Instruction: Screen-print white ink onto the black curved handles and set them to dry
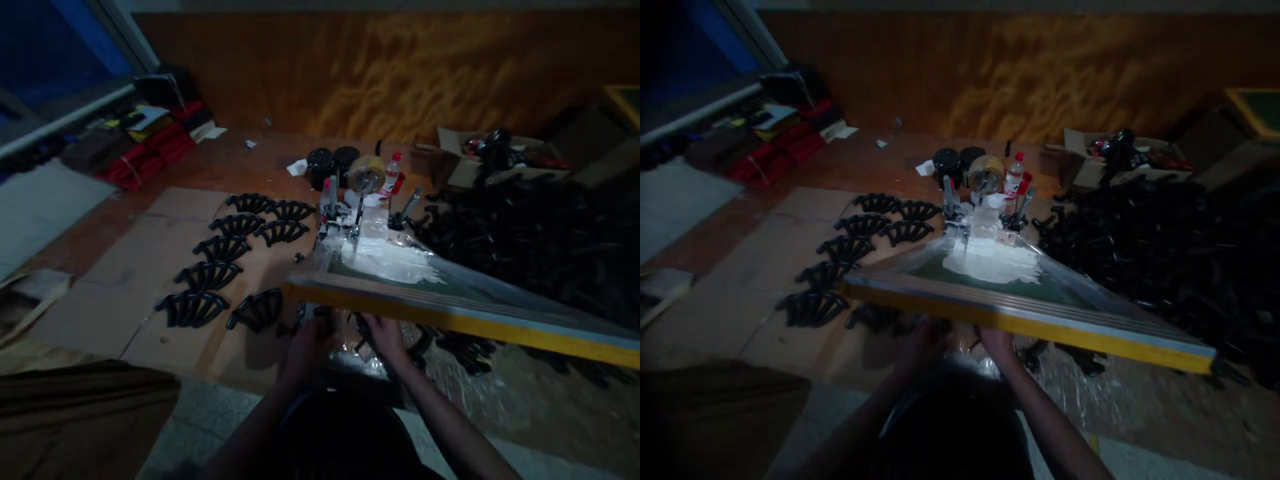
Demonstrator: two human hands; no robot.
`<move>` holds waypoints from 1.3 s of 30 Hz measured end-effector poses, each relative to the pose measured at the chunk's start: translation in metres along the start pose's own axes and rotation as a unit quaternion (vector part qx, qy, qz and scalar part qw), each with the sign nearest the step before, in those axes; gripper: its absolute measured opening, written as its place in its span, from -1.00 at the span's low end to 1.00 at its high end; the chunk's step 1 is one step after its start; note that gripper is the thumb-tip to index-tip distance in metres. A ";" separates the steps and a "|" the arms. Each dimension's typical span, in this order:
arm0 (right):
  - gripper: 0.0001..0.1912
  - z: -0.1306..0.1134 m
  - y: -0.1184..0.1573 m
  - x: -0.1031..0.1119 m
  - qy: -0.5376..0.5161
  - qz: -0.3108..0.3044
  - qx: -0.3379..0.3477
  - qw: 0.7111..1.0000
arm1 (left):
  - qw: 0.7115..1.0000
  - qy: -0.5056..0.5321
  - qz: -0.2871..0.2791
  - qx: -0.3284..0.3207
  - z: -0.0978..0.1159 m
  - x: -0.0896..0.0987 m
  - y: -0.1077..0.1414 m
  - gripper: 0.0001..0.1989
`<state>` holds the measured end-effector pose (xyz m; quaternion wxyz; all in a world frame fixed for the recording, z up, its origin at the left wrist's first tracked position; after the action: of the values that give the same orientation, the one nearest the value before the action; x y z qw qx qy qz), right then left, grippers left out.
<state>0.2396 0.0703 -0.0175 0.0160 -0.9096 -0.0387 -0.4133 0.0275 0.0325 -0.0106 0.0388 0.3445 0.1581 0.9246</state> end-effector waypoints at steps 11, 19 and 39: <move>-0.60 -0.064 -0.011 -0.021 0.065 -0.064 0.339 0.936 | 0.979 -0.199 0.016 0.035 0.005 -0.011 0.050 -0.67; -0.53 -0.056 0.013 -0.056 0.181 -0.175 0.429 0.867 | 0.988 -0.155 0.023 0.003 -0.007 -0.017 0.050 -0.70; -0.62 -0.033 0.002 0.006 0.119 -0.188 0.332 0.917 | 0.992 -0.119 -0.007 0.038 -0.009 -0.013 0.050 -0.64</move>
<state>0.2192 0.0671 0.0086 0.2439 -0.7723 -0.3415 -0.4769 0.0334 -0.0198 -0.0085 0.0506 0.4524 0.1896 0.8699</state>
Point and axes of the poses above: each hand's wrist, its own y-axis away from the middle knuckle, its own x-axis out of the back of the hand, z = x × y, the point moved 4 cm from there along -y, towards the middle knuckle, and after that the axes turned 11 degrees about y, right-handed, at the moved point
